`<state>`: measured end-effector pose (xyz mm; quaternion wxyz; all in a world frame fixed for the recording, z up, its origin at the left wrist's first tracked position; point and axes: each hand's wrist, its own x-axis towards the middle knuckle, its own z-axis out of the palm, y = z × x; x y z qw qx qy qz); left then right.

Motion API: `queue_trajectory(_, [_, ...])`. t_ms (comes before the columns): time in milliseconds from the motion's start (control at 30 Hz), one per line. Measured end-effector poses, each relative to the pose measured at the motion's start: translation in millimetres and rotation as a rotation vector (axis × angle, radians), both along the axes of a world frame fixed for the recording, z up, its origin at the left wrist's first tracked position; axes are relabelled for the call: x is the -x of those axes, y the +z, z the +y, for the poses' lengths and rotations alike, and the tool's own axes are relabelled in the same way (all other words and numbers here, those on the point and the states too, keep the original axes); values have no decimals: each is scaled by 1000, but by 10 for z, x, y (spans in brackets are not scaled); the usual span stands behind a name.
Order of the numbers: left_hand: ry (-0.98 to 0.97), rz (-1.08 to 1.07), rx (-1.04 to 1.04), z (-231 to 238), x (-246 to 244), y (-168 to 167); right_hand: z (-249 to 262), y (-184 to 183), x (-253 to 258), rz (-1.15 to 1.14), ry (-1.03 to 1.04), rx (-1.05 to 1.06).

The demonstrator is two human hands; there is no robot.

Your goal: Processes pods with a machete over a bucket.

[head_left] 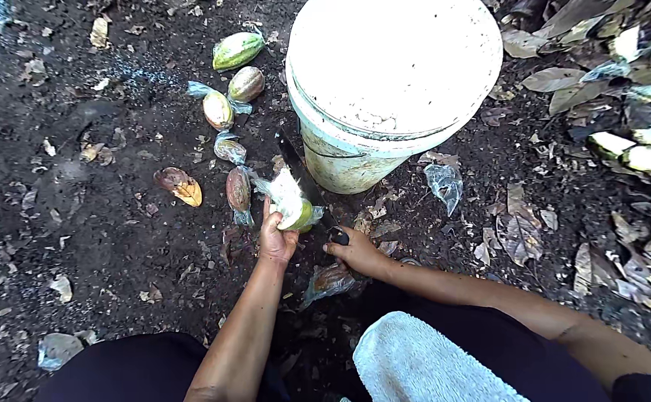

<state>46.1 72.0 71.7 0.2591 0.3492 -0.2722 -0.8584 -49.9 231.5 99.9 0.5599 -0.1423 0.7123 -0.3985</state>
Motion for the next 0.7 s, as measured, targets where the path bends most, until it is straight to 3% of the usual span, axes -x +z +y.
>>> queue_trajectory(133, [-116,71,-39,-241,-191,-187,68,52,148,-85,23,32])
queue_trajectory(300, [-187,176,-118,-406,-361,-254,111,192,395,450,235,-33])
queue_trajectory(433, [-252,224,-97,-459,-434,-232,91,273,445,600,319,-46])
queue_trajectory(567, [-271,346,-62,-559,-449,-7,113,548,462,799,300,137])
queue_trajectory(700, [-431,562,18,-714,-371,444,-6,1246,598,1128,184,423])
